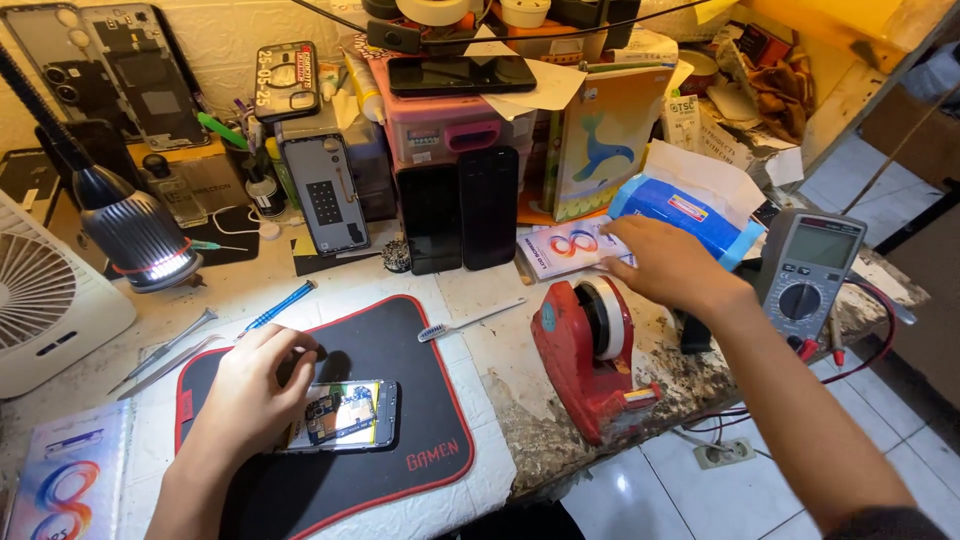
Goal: The person works on a disassembled smartphone placed on a mat, using a multimeter to test the internal circuit board. They connect the multimeter probes to various points on the board and adjust the device's dial to read measurements.
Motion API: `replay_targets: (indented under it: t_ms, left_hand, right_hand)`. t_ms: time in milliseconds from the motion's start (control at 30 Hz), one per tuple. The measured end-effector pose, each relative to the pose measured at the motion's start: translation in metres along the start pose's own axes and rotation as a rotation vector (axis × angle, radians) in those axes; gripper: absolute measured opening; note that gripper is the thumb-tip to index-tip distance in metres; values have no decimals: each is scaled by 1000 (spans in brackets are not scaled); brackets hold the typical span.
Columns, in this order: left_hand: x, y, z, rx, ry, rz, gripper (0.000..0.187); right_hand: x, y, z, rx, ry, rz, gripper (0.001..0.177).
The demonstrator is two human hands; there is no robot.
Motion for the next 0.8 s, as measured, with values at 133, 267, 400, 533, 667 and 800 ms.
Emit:
replay_targets:
  t_ms: [133,267,400,533,667,800]
  left_hand:
    - [-1,1,-8,-13,1,1,12]
    - [-1,-4,1,3,16,9,13]
    - [-1,-5,5,-41,42,-6,17]
    - [0,-8,7,-22,31,-14,17]
    - [1,-5,5,-46,10,-49,18]
    - [1,-4,6,-55,-8,-69,18]
  right_hand:
    - [-60,45,-5,147,-167,-206,87]
    - [-58,55,-13,309,-199,-193,71]
    - [-62,51,2,431,-109,-53,50]
    - [-93,61,47,502,-43,32,41]
    - [-93,80,43,669,-86,-10,38]
    - [-100,126,44,626,-126,-79,67]
Point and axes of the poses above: each hand's wrist, its own x-axis away from the middle knuckle, its own y-axis out of the palm, z = x × y, the point moved 7 cm from there along -x, towards the middle knuckle, and after that the axes turned 8 degrees about z, right-handed, at the moved point
